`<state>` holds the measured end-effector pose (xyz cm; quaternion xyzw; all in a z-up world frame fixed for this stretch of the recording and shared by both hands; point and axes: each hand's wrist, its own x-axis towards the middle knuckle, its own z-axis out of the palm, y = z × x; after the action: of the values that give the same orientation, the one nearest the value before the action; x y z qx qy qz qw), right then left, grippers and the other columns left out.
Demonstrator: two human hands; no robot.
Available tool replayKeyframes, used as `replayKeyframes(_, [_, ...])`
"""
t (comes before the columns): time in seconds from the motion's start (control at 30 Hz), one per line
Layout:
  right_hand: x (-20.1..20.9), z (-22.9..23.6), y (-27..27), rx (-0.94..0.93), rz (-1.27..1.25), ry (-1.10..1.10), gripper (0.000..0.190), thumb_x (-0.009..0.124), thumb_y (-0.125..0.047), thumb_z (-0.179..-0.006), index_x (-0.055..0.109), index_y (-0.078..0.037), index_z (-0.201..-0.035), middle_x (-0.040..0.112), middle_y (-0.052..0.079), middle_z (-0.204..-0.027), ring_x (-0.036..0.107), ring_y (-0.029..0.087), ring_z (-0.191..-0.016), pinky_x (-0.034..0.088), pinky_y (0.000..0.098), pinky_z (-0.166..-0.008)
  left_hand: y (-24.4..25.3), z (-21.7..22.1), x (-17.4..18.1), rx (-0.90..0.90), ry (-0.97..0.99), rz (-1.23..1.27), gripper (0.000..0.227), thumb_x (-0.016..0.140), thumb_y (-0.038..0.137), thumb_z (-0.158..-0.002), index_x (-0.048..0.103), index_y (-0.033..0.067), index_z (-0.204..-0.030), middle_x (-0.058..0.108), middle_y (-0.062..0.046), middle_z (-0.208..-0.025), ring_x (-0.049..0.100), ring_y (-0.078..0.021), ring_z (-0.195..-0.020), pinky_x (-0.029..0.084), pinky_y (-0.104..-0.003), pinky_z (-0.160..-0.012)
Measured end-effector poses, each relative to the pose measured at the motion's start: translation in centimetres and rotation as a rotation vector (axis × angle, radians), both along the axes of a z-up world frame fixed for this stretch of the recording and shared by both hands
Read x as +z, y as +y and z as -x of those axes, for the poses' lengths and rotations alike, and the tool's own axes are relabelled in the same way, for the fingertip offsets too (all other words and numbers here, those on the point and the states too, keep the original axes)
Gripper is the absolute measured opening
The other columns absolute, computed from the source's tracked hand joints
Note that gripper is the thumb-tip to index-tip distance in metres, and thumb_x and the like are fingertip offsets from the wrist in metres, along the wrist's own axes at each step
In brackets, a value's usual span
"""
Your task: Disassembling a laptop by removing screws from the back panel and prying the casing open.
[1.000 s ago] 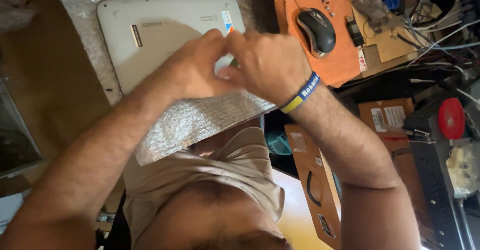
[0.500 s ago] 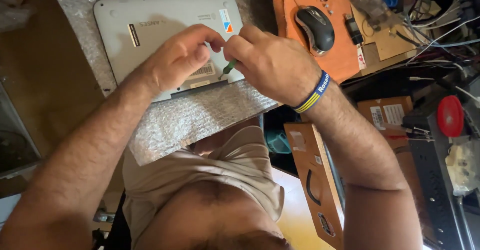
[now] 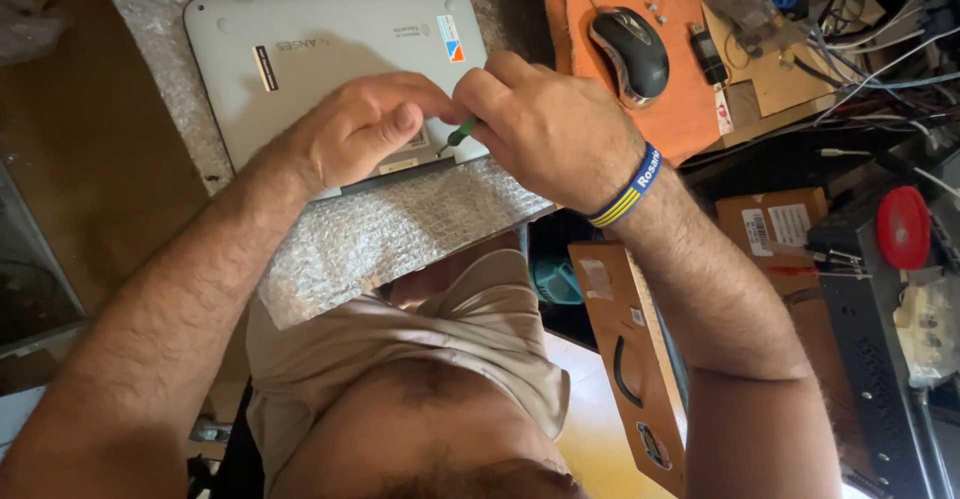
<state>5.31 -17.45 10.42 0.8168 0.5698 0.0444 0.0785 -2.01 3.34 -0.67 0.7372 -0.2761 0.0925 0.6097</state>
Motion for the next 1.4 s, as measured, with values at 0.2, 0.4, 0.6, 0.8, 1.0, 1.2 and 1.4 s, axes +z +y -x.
replayKeyframes(0.2, [-0.2, 0.1, 0.1, -0.001, 0.013, 0.005, 0.024, 0.07, -0.026, -0.096, 0.054, -0.015, -0.11, 0.059, 0.006, -0.096, 0.065, 0.034, -0.068, 0.047, 0.0501, -0.038, -0.2, 0.2, 0.5, -0.013, -0.054, -0.104, 0.08, 0.014, 0.062, -0.105, 0.068, 0.0031, -0.1, 0.047, -0.003, -0.073, 0.044, -0.0185, -0.069, 0.039, -0.034, -0.068])
replayKeyframes(0.4, [0.5, 0.4, 0.2, 0.008, 0.021, 0.002, 0.019, 0.067, -0.024, -0.097, 0.056, -0.015, -0.11, 0.059, 0.006, -0.096, 0.066, 0.033, -0.069, 0.049, 0.0482, -0.041, -0.2, 0.1, 0.6, -0.037, -0.07, -0.084, 0.083, 0.015, 0.063, -0.104, 0.069, 0.0008, -0.105, 0.044, -0.003, -0.07, 0.042, -0.0176, -0.065, 0.038, -0.034, -0.062])
replayKeyframes(0.6, [0.3, 0.4, 0.1, 0.005, 0.019, 0.011, 0.02, 0.065, -0.024, -0.098, 0.054, -0.013, -0.11, 0.059, 0.007, -0.094, 0.065, 0.033, -0.067, 0.048, 0.0483, -0.039, -0.1, 0.2, 0.8, -0.038, -0.042, -0.094, 0.083, 0.014, 0.066, -0.102, 0.067, 0.0027, -0.097, 0.042, -0.002, -0.069, 0.04, -0.0169, -0.064, 0.037, -0.033, -0.063])
replayKeyframes(0.8, [0.1, 0.6, 0.1, 0.017, 0.005, 0.013, 0.018, 0.065, -0.025, -0.1, 0.055, -0.014, -0.11, 0.059, 0.008, -0.096, 0.065, 0.034, -0.065, 0.046, 0.0487, -0.037, 0.0, 0.0, 0.6, -0.074, -0.05, -0.086, 0.07, 0.019, 0.064, -0.103, 0.049, 0.0077, -0.074, 0.04, -0.002, -0.067, 0.039, -0.0167, -0.061, 0.034, -0.033, -0.061])
replayKeyframes(1.0, [-0.4, 0.7, -0.1, 0.015, -0.021, -0.043, 0.019, 0.067, -0.027, -0.099, 0.056, -0.015, -0.109, 0.059, 0.006, -0.096, 0.065, 0.032, -0.066, 0.045, 0.0468, -0.036, -0.1, -0.1, 0.3, -0.06, -0.078, -0.106, 0.074, 0.019, 0.063, -0.104, 0.061, 0.0045, -0.086, 0.046, -0.003, -0.069, 0.044, -0.0176, -0.062, 0.037, -0.033, -0.06])
replayKeyframes(1.2, [0.2, 0.9, 0.0, -0.004, -0.019, -0.017, 0.021, 0.067, -0.029, -0.1, 0.055, -0.014, -0.109, 0.059, 0.006, -0.096, 0.065, 0.032, -0.069, 0.046, 0.0475, -0.038, 0.0, 0.0, 0.7, -0.058, -0.058, -0.118, 0.082, 0.018, 0.066, -0.101, 0.068, 0.002, -0.101, 0.05, -0.005, -0.071, 0.047, -0.0196, -0.064, 0.038, -0.035, -0.061])
replayKeyframes(1.4, [0.2, 0.9, 0.0, -0.009, -0.013, -0.004, 0.02, 0.068, -0.027, -0.099, 0.056, -0.015, -0.109, 0.059, 0.005, -0.096, 0.064, 0.032, -0.068, 0.045, 0.0475, -0.037, 0.1, -0.1, 0.5, -0.076, -0.043, -0.105, 0.078, 0.021, 0.067, -0.101, 0.066, 0.0041, -0.095, 0.05, -0.003, -0.071, 0.047, -0.0181, -0.064, 0.038, -0.034, -0.061])
